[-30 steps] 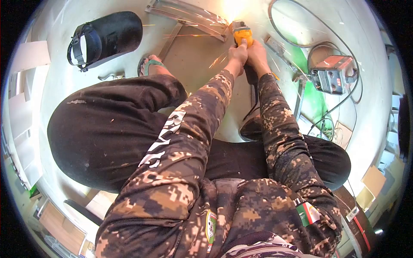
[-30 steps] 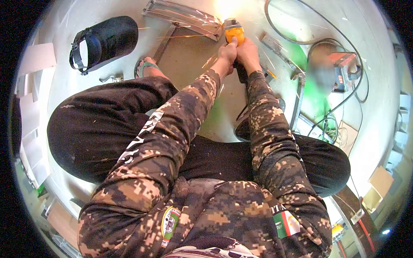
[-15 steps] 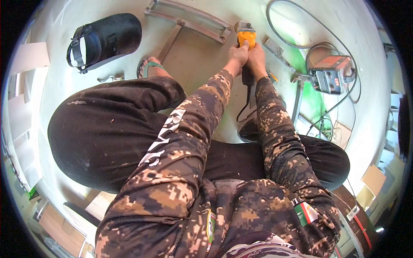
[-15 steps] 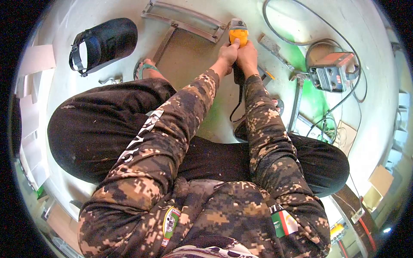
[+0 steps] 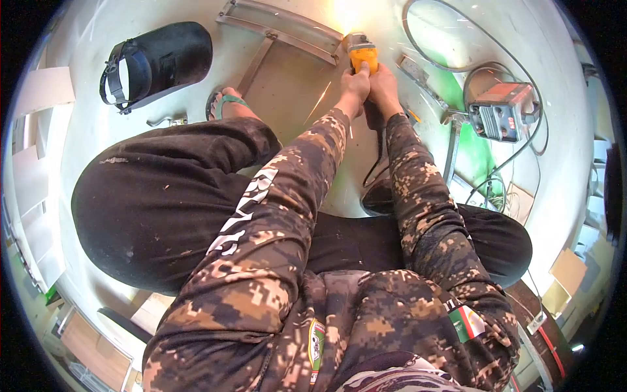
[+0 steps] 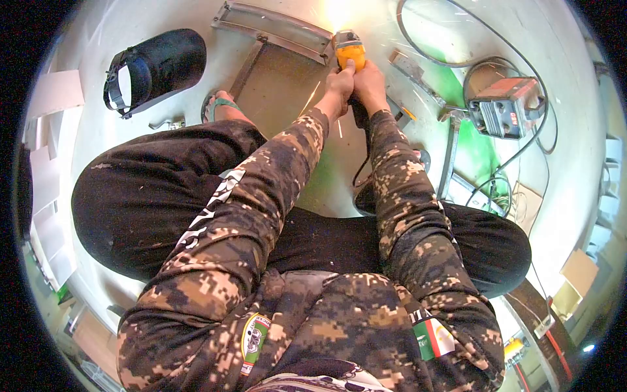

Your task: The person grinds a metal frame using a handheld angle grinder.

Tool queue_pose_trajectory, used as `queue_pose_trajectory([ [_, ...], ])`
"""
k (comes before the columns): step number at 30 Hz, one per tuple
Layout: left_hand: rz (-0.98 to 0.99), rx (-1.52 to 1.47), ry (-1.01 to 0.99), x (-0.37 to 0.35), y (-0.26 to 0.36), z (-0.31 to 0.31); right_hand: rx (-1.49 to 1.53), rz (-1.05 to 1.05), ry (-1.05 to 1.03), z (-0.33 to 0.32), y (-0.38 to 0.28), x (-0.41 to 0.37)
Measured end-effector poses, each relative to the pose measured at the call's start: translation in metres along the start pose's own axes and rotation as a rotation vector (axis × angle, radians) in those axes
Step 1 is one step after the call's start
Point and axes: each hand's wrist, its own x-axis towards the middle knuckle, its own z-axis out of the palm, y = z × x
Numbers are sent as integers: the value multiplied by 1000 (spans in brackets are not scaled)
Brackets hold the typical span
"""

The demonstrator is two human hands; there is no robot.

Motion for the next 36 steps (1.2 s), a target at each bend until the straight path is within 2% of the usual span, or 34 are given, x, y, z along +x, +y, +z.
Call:
queue_pose_trajectory([
  [3, 35, 13, -1, 0, -2, -1, 29, 1, 3, 2, 4, -4],
  [6, 4, 192, 17, 5, -5, -2, 33, 16, -2, 0, 5, -3],
  [8, 39, 54, 4, 9, -13, -2, -5, -3, -28, 0, 6, -2],
  [10, 11, 38, -41, -2, 0, 1, -58, 36, 78, 3, 5, -2],
  [12, -26, 25, -81, -8, 5, 4, 6, 41, 38, -7, 8, -5],
  [14, -52, 210, 26, -10, -2, 10, 63, 46, 2, -20, 12, -14],
  [16, -65, 241, 59, -24, -9, 12, 21, -98, -108, -30, 19, -21],
  [17, -75, 272, 90, -31, -12, 12, 19, -96, -106, -32, 22, -25],
  [19, -92, 230, 104, -37, -26, 10, 7, -95, -213, -33, 28, -33],
  [21, -112, 139, 144, -41, -30, 5, -14, -117, -183, -26, 30, -39],
  [26, -96, 202, 121, -43, -29, 0, -17, -124, -123, -20, 31, -42],
  [32, -125, 69, 128, -13, -43, -4, -93, -162, -155, -20, 15, -37],
  [36, -120, 75, 129, -24, -28, -5, -109, -127, -198, -26, 0, -36],
])
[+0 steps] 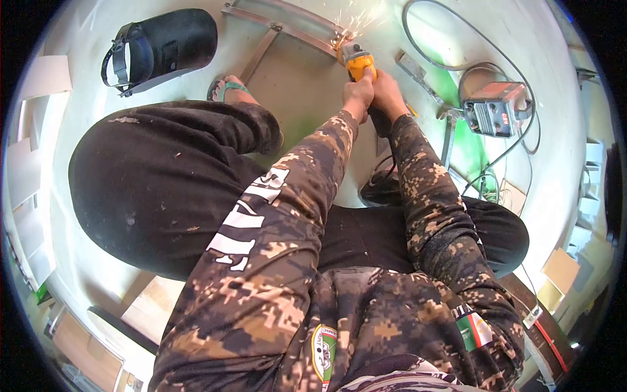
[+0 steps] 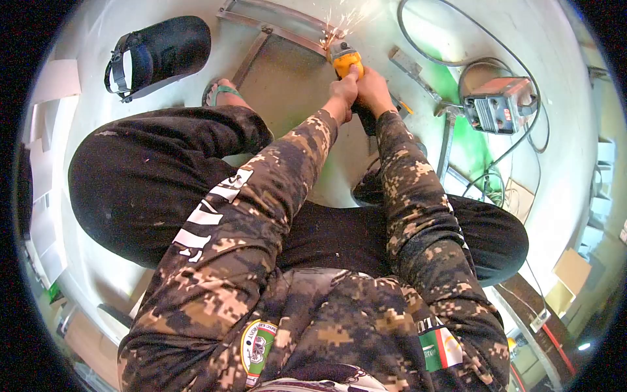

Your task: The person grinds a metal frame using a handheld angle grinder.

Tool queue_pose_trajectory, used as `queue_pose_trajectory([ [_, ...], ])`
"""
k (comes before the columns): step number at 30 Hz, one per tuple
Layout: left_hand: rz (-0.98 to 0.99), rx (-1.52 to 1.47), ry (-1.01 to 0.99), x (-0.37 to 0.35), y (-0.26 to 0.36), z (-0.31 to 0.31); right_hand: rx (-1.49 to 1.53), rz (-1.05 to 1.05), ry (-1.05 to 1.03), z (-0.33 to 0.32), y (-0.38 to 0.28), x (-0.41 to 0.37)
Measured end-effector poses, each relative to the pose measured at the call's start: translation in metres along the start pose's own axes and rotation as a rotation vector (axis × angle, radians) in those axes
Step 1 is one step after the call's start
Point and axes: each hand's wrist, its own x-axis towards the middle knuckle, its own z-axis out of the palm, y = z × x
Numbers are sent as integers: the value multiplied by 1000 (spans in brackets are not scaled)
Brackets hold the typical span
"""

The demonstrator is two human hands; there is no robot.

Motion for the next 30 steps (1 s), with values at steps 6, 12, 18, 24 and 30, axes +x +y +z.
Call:
queue_pose_trajectory([
  [6, -21, 131, 77, -4, 8, 5, 60, 50, -55, 0, 6, 8],
  [12, -35, 212, 100, -27, 26, 1, 66, 52, -52, 7, 17, 13],
  [18, -32, 244, 134, -29, 24, 8, 146, 28, -147, -4, 22, 13],
  [24, -11, 228, 144, -24, 22, 8, 70, -5, -161, -11, 9, 11],
  [30, -36, 223, 125, -21, 24, 7, 66, 14, -143, -11, 6, 12],
])
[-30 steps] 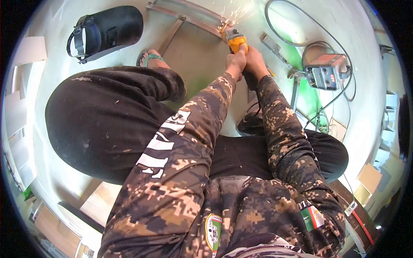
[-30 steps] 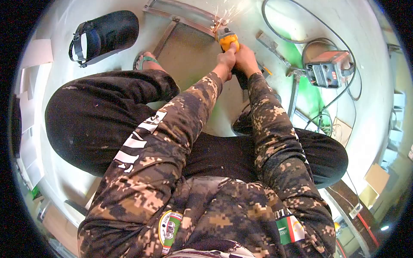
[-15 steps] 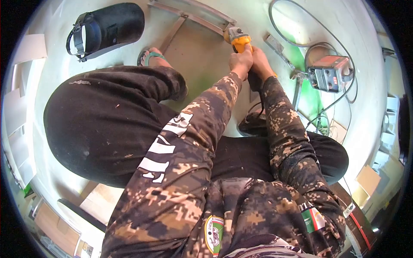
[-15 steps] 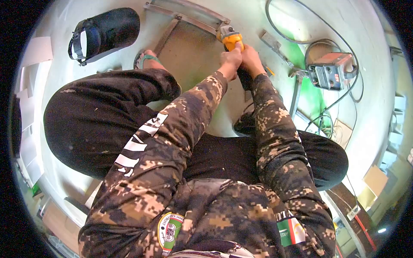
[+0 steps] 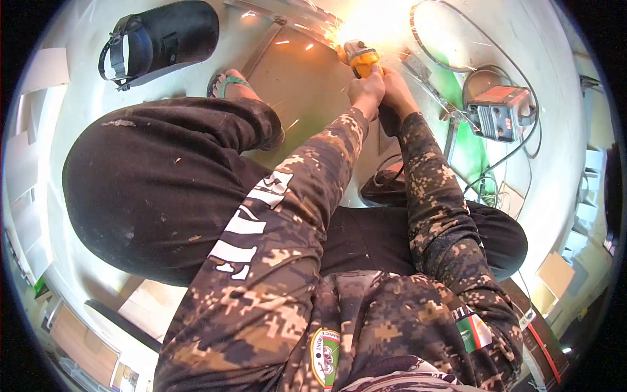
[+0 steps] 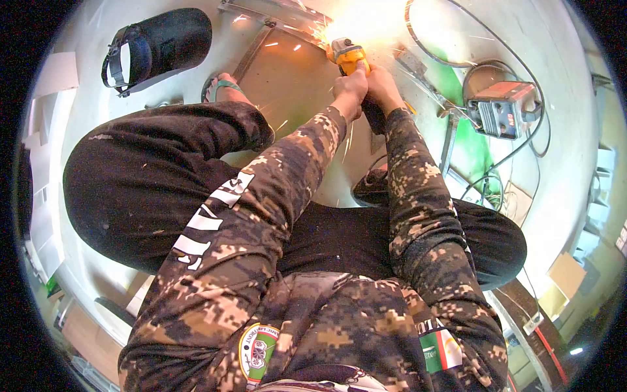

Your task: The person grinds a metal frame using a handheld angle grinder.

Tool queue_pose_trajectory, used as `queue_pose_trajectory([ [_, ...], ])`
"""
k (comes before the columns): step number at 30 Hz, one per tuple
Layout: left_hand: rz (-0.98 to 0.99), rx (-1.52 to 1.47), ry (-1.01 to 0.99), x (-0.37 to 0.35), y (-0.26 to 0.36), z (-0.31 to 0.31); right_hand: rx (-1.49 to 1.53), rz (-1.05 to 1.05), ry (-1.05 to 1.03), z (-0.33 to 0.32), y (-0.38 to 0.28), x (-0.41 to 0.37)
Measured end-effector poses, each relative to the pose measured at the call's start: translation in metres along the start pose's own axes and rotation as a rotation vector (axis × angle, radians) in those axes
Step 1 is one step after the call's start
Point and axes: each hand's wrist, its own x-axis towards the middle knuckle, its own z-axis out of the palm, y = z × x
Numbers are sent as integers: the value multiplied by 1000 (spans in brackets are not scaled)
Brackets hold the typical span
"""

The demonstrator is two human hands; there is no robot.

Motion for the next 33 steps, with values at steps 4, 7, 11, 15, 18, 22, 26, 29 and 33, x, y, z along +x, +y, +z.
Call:
queue_pose_trajectory([
  [4, -19, -18, -9, 1, 0, -2, -13, 21, 5, 4, 4, 4],
  [7, 13, -61, -28, 6, -3, 0, 67, 45, -13, 6, 5, 6],
  [11, -20, -34, -14, -1, -2, 1, -62, 59, 38, 0, -3, -4],
  [15, -13, -64, -16, 2, -7, 2, -52, 16, 25, 1, -1, -7],
  [18, -2, -94, -20, -1, -5, 0, -24, 16, 10, 1, 0, -1],
  [22, 20, -31, 6, 3, -6, 1, -99, -39, 30, 2, 1, -3],
  [26, 17, -77, 11, -13, 0, -5, -26, -24, 49, 7, 2, -2],
  [29, 7, -31, 11, -6, -2, -4, 71, 25, 30, 8, 3, -2],
  [33, 20, -10, -3, -5, -6, -6, -62, 1, 34, 10, 7, 1],
])
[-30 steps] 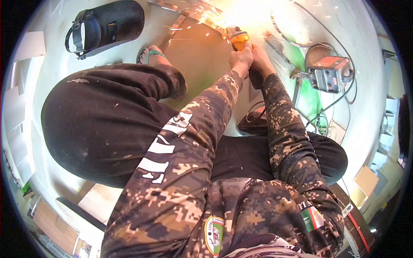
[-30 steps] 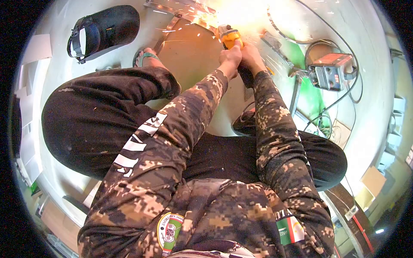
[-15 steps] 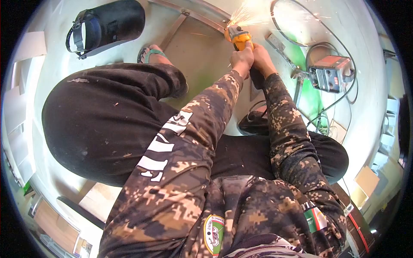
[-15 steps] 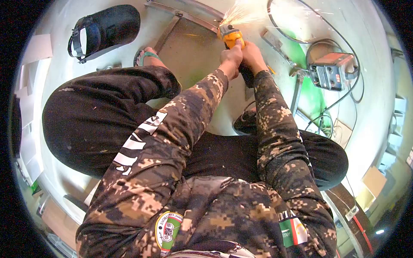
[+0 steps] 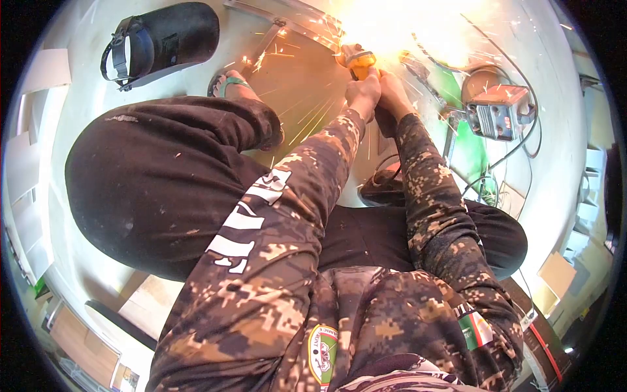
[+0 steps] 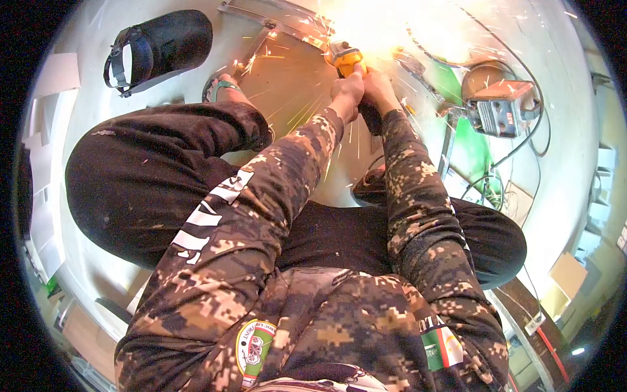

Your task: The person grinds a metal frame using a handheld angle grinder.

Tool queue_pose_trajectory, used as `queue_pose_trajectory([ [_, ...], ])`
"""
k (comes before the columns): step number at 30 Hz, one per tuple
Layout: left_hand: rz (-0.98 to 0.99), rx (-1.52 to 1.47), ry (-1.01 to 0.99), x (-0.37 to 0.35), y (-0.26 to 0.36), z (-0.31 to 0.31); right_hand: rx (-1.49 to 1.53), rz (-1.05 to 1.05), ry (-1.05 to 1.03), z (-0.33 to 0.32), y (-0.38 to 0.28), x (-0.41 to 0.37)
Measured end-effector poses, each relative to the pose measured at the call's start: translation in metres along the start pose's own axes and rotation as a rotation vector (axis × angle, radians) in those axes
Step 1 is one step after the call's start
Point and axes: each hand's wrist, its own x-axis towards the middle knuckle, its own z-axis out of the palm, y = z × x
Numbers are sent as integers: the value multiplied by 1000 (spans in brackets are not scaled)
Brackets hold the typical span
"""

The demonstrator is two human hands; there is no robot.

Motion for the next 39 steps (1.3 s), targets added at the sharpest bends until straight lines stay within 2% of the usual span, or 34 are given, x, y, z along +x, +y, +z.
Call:
queue_pose_trajectory([
  [5, 11, -20, 42, 2, -4, 2, 32, -23, 25, 6, 3, -1],
  [8, 23, -30, 10, -1, -2, -1, -51, -50, 42, 6, 5, 1],
  [13, 20, 100, 5, -1, 3, -5, 119, 32, 26, 9, 5, 0],
  [17, 74, -3, 6, 4, -4, 0, -4, -10, 47, 10, 10, 4],
  [20, 25, 83, 15, 4, -3, -3, -16, -32, 34, 14, 16, 8],
  [22, 83, 57, 24, -12, 4, -10, -46, -30, 55, 14, 11, 4],
  [24, 32, 119, -9, 8, -3, -4, -12, -22, 53, 12, 7, 0],
  [32, 17, 51, -20, -2, 5, -6, 51, 1, 65, 11, 6, 4],
  [39, 23, -27, 0, 20, -13, 1, 64, 27, 51, 10, 1, 4],
])
